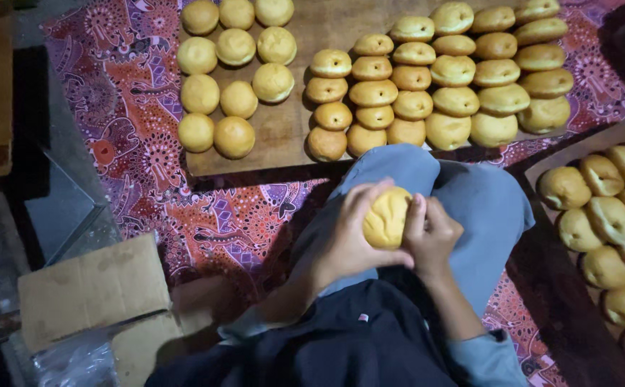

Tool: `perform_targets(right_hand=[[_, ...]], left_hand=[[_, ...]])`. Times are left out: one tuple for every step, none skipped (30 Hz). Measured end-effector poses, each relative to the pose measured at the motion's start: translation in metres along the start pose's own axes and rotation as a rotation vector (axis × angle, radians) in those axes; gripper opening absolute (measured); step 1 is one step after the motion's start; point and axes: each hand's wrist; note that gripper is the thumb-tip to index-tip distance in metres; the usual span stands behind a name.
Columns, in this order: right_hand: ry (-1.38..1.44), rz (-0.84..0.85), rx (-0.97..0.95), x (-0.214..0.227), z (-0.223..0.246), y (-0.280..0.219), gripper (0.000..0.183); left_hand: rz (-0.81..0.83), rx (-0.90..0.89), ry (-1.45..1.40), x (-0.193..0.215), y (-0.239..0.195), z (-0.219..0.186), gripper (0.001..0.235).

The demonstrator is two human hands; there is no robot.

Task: The person repeatedly picks up round buns from a wooden board, pokes a hole in the center of each bun with a metal rod, and places the buns back on the board. The person continues this process for multiple buns throughout the video.

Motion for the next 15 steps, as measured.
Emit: perform_targets(right_hand=[[-0.018,0.025,-0.038,0.004,0.002,0.001,0.023],[-0.002,0.056,-0.043,0.009,0.004,0.001,0.022],[0.014,0.085,-0.045,0.015,0.005,0.003,0.022],[0.03,0.113,-0.047,0.019,0.007,0.005,0.021],[0.066,0.105,-0.043,0.026,0.006,0.01,0.02],[0.101,0.096,-0.038,0.037,0.004,0.015,0.019],[0.042,0.054,-0.097,0.047,0.002,0.018,0.023],[-0.017,0.014,-0.155,0.058,0.0,0.02,0.028],[0.046,-0.025,-0.18,0.069,-0.005,0.025,0.031],[0.11,-0.065,-0.205,0.078,-0.009,0.03,0.034],[0.095,-0.099,-0.215,0.083,-0.012,0.032,0.037],[0.079,-0.134,-0.226,0.087,-0.015,0.033,0.04],[0.06,-0.167,-0.235,0.09,-0.018,0.034,0.043],[0.065,-0.164,-0.245,0.092,-0.019,0.034,0.043],[0.069,-0.163,-0.255,0.092,-0.021,0.033,0.043]], left_hand=[[0.041,0.056,0.083,0.006,-0.002,0.003,0.101],[0.083,0.113,0.166,0.011,-0.003,0.008,0.1],[0.125,0.164,0.247,0.015,-0.002,0.015,0.099],[0.132,0.142,0.219,0.024,0.0,0.025,0.096],[0.138,0.115,0.191,0.037,0.006,0.039,0.092],[0.144,0.088,0.163,0.051,0.013,0.055,0.088],[0.144,0.106,0.17,0.067,0.018,0.072,0.09],[0.143,0.123,0.176,0.084,0.025,0.09,0.091],[0.152,0.195,0.081,0.102,0.034,0.108,0.097],[0.161,0.268,-0.015,0.117,0.043,0.125,0.103],[0.168,0.324,0.022,0.127,0.053,0.142,0.105],[0.175,0.381,0.059,0.136,0.061,0.157,0.107],[0.189,0.347,0.182,0.144,0.067,0.17,0.105],[0.203,0.312,0.306,0.15,0.072,0.182,0.103],[0.218,0.276,0.429,0.153,0.077,0.192,0.103]])
Point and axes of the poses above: each hand's wrist, its own y-axis towards the middle knuckle, its own x-axis out of the back of the hand, z = x × y, and after that the axes turned 7 degrees about -z, right-handed
